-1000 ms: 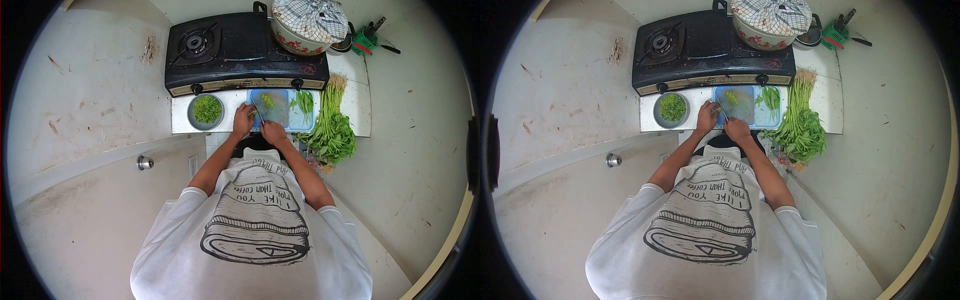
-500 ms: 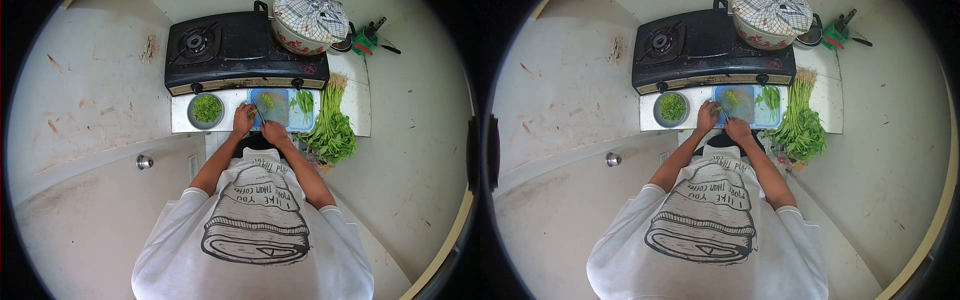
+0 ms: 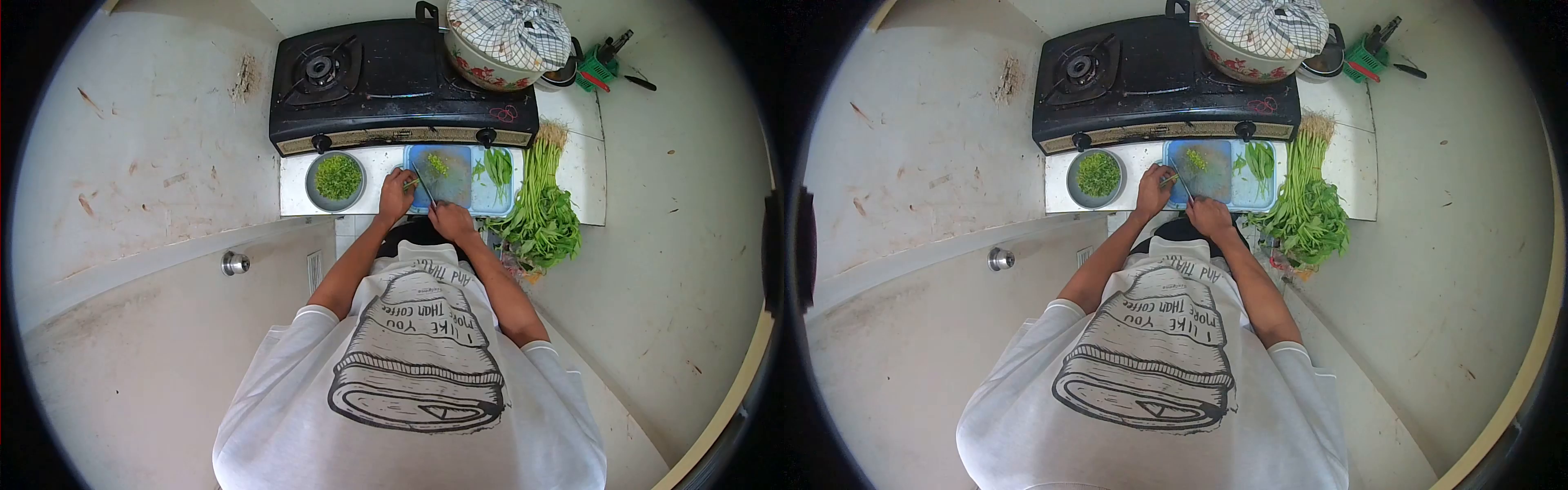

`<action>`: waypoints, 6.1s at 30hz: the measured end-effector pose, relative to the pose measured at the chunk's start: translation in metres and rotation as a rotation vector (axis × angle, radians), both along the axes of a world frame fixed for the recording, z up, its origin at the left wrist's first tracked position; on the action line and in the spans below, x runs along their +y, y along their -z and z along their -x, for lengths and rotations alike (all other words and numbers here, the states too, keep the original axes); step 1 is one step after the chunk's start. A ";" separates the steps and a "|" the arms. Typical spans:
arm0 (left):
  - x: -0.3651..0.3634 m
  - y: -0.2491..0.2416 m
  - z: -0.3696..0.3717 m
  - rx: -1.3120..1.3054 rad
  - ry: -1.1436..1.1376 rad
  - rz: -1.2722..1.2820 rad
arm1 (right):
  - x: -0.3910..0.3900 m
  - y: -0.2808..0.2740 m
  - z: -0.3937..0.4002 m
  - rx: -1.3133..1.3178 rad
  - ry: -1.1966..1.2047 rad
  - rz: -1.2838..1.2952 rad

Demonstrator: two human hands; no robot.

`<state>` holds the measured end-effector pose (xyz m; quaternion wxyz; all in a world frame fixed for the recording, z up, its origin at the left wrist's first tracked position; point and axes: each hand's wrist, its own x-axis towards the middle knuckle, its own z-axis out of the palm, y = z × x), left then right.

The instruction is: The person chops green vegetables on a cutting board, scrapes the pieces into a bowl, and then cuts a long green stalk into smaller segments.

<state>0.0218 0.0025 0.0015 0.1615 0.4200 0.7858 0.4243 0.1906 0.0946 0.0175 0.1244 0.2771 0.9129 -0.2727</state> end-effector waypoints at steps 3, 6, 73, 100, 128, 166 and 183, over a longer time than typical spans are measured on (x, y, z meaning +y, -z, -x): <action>0.000 0.000 0.001 0.004 0.014 0.011 | -0.003 -0.001 -0.002 0.012 0.001 -0.001; 0.000 0.000 0.002 0.016 0.023 0.005 | -0.004 -0.003 -0.004 0.022 -0.007 -0.001; 0.003 0.001 -0.001 -0.002 -0.006 0.101 | 0.002 -0.007 -0.007 0.033 0.038 0.012; 0.002 0.003 -0.002 -0.019 -0.023 0.046 | 0.000 -0.002 0.003 0.011 0.022 -0.004; 0.002 0.016 0.006 -0.051 -0.015 0.033 | 0.004 -0.006 0.020 -0.014 0.040 -0.010; -0.002 0.006 0.001 -0.121 -0.063 0.022 | 0.002 0.000 0.012 0.031 -0.024 -0.061; -0.010 0.002 -0.003 -0.098 -0.056 -0.039 | 0.004 -0.005 0.004 -0.022 -0.074 -0.084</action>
